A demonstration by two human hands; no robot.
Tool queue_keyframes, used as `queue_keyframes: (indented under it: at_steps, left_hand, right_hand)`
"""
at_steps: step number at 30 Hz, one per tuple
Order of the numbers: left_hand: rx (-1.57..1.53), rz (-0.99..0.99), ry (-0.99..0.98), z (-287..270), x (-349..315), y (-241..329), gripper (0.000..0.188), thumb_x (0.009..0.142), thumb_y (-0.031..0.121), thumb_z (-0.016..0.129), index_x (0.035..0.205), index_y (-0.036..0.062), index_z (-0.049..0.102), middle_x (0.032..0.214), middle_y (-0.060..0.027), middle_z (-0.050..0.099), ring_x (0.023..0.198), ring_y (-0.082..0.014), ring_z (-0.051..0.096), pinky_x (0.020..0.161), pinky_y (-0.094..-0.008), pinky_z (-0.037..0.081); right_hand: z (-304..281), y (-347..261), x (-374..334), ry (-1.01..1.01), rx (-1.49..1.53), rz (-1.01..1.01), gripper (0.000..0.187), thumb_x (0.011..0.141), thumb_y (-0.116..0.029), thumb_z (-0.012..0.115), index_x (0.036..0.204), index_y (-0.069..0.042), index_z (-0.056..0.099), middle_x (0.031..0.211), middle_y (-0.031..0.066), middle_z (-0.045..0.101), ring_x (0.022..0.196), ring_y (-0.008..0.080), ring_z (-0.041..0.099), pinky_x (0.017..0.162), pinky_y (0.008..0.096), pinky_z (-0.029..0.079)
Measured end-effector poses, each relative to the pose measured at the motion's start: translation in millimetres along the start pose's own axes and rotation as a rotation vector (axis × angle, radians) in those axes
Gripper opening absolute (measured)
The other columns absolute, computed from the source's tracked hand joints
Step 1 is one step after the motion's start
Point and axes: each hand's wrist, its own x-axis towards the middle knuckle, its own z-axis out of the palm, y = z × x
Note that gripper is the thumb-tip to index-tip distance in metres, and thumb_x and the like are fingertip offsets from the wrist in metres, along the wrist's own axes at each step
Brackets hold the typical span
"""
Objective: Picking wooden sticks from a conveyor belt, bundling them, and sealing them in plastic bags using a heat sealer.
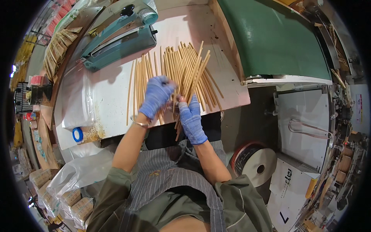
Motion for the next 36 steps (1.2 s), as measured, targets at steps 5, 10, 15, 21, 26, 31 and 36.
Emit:
queue_keyframes:
  at_steps: [5, 10, 15, 21, 26, 31, 36]
  left_hand:
    - [0.465, 0.632, 0.307, 26, 17, -41, 0.013, 0.078, 0.018, 0.056, 0.085, 0.0064, 0.058, 0.077, -0.0127, 0.058, 0.07, -0.0283, 0.061, 0.064, -0.0403, 0.049]
    - [0.666, 0.368, 0.187, 8, 24, -53, 0.012, 0.077, 0.017, 0.057, 0.085, 0.0075, 0.054, 0.081, -0.0135, 0.055, 0.075, -0.0306, 0.058, 0.067, -0.0404, 0.046]
    - [0.575, 0.321, 0.192, -7, 27, -47, 0.011, 0.075, 0.016, 0.06, 0.077, 0.0054, 0.056, 0.071, -0.0135, 0.059, 0.068, -0.0295, 0.058, 0.063, -0.0368, 0.045]
    - [0.666, 0.267, 0.421, -13, 56, -51, 0.012, 0.073, 0.017, 0.059, 0.075, 0.005, 0.058, 0.066, -0.0165, 0.06, 0.066, -0.0326, 0.06, 0.063, -0.0403, 0.048]
    - [0.694, 0.165, 0.411, -14, 66, -45, 0.018, 0.074, 0.02, 0.059, 0.08, 0.0027, 0.058, 0.075, -0.0197, 0.06, 0.075, -0.0343, 0.06, 0.07, -0.0412, 0.048]
    - [0.753, 0.118, 0.348, -19, 68, -34, 0.023, 0.076, 0.021, 0.058, 0.085, 0.0, 0.059, 0.081, -0.0221, 0.061, 0.082, -0.0356, 0.06, 0.075, -0.0419, 0.048]
    - [0.768, 0.051, 0.302, -20, 70, -27, 0.027, 0.073, 0.024, 0.06, 0.083, -0.0002, 0.061, 0.083, -0.0219, 0.061, 0.082, -0.0348, 0.06, 0.075, -0.0417, 0.048]
  right_hand:
    - [1, -10, 3, 0.138, -0.176, 0.017, 0.011, 0.088, -0.01, 0.047, 0.098, -0.007, 0.046, 0.07, 0.0006, 0.05, 0.048, 0.0059, 0.045, 0.039, 0.0182, 0.036]
    - [-21, -16, 5, 0.096, -0.207, 0.054, 0.009, 0.09, -0.018, 0.047, 0.09, -0.009, 0.046, 0.062, -0.0012, 0.045, 0.045, 0.0051, 0.04, 0.037, 0.0178, 0.032]
    - [-26, -10, 3, 0.104, -0.117, 0.085, 0.016, 0.09, -0.023, 0.048, 0.085, -0.007, 0.047, 0.061, -0.0002, 0.044, 0.051, 0.008, 0.046, 0.044, 0.0207, 0.039]
    - [-21, -14, -1, 0.101, -0.128, 0.11, 0.019, 0.09, -0.025, 0.048, 0.084, -0.006, 0.049, 0.064, 0.0021, 0.048, 0.053, 0.0111, 0.05, 0.048, 0.0235, 0.044]
    - [-21, -14, -1, 0.136, -0.163, 0.121, 0.019, 0.089, -0.025, 0.05, 0.085, -0.007, 0.05, 0.063, 0.0003, 0.048, 0.049, 0.009, 0.047, 0.043, 0.0212, 0.04]
    - [-17, -14, 9, 0.113, -0.275, 0.09, 0.015, 0.087, -0.022, 0.052, 0.085, -0.007, 0.052, 0.06, -0.0017, 0.046, 0.046, 0.0053, 0.042, 0.04, 0.0188, 0.034]
    - [-5, -15, 14, 0.108, -0.297, 0.063, 0.014, 0.086, -0.02, 0.054, 0.088, -0.006, 0.053, 0.057, -0.0032, 0.043, 0.043, 0.0039, 0.039, 0.037, 0.0182, 0.031]
